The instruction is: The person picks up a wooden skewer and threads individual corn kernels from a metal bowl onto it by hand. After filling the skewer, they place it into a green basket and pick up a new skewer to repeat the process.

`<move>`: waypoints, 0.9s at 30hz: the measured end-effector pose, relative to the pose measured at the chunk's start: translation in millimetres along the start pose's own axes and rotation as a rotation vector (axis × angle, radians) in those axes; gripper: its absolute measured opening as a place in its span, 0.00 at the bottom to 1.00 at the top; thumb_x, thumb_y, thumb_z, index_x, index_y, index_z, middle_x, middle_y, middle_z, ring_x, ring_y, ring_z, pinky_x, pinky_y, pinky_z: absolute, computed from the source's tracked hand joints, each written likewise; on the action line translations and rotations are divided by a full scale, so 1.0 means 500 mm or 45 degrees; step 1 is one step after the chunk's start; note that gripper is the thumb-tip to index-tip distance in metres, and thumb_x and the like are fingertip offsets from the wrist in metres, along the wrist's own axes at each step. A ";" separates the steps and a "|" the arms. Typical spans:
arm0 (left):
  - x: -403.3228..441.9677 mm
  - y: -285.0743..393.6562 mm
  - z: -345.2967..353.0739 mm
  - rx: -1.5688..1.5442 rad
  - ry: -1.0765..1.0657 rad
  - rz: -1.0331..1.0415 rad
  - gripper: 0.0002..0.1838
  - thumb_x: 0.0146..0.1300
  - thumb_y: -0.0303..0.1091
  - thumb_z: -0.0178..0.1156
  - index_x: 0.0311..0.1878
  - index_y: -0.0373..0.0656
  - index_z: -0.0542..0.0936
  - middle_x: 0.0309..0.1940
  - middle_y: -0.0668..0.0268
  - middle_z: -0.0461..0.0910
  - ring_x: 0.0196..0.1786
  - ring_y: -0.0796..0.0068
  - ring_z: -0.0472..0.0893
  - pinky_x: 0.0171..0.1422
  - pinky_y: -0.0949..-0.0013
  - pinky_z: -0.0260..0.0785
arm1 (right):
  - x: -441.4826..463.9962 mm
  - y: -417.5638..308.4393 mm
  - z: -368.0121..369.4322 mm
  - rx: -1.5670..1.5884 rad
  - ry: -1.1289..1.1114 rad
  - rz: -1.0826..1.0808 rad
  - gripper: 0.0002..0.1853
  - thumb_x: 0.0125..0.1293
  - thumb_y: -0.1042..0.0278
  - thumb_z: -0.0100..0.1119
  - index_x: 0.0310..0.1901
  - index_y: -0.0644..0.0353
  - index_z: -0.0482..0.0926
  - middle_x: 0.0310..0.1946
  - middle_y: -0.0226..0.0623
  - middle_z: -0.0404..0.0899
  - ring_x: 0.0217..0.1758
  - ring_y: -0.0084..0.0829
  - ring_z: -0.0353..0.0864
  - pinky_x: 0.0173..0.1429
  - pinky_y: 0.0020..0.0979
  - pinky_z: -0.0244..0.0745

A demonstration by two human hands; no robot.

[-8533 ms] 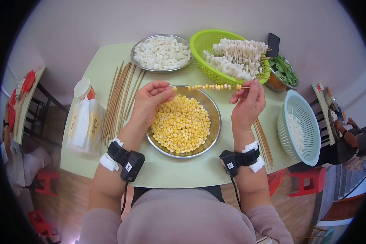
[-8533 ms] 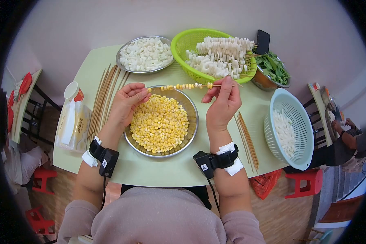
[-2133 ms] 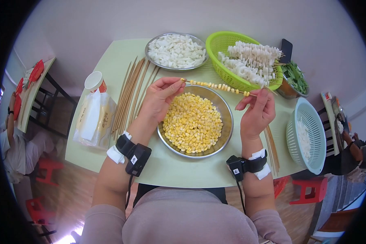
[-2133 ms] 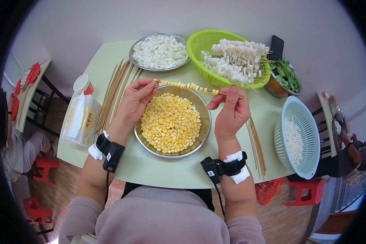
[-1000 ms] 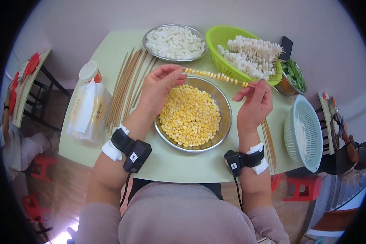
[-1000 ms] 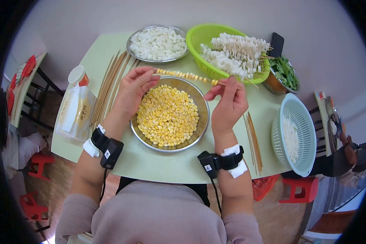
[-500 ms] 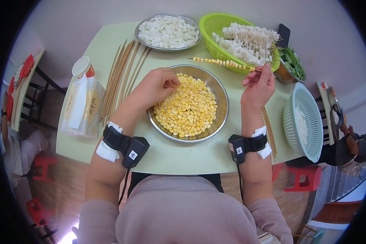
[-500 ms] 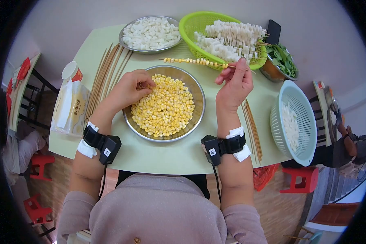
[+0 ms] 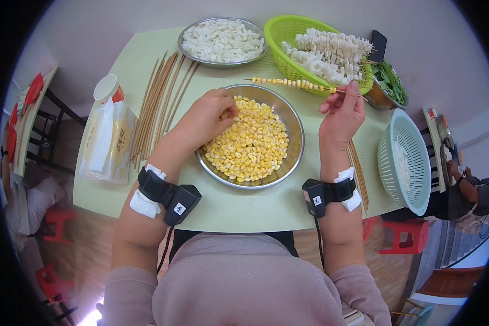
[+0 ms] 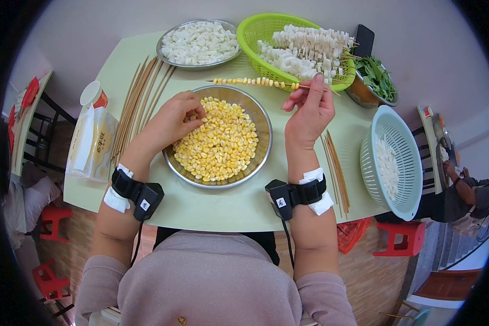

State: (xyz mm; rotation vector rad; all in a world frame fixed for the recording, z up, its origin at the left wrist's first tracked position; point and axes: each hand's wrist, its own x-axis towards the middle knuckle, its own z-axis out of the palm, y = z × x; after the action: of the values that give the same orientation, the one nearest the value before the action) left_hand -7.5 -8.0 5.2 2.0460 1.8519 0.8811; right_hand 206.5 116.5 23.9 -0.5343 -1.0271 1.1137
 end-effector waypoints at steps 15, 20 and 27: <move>0.011 -0.008 -0.008 -0.369 0.164 -0.321 0.06 0.54 0.27 0.64 0.34 0.37 0.80 0.28 0.68 0.78 0.31 0.82 0.76 0.38 0.78 0.69 | -0.005 -0.012 0.006 0.000 0.001 0.023 0.17 0.66 0.55 0.52 0.26 0.60 0.71 0.14 0.31 0.69 0.11 0.23 0.66 0.15 0.21 0.59; 0.013 -0.010 -0.018 -0.792 0.270 -0.418 0.08 0.54 0.30 0.66 0.34 0.37 0.80 0.28 0.68 0.80 0.32 0.84 0.76 0.38 0.80 0.68 | -0.010 -0.018 0.010 -0.031 -0.023 0.023 0.17 0.67 0.55 0.51 0.27 0.61 0.71 0.14 0.32 0.69 0.11 0.23 0.66 0.15 0.22 0.59; 0.015 -0.024 -0.011 -1.043 0.296 -0.420 0.10 0.54 0.31 0.66 0.37 0.38 0.80 0.30 0.69 0.79 0.33 0.84 0.76 0.39 0.81 0.68 | -0.016 -0.018 0.015 -0.046 -0.049 -0.009 0.17 0.67 0.56 0.51 0.27 0.61 0.72 0.14 0.32 0.70 0.11 0.22 0.67 0.14 0.21 0.59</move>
State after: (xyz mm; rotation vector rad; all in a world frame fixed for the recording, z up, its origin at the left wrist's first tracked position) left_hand -20.1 0.2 5.0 1.1479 1.4806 1.4954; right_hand 203.7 104.6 31.4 -0.5391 -1.0832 1.1047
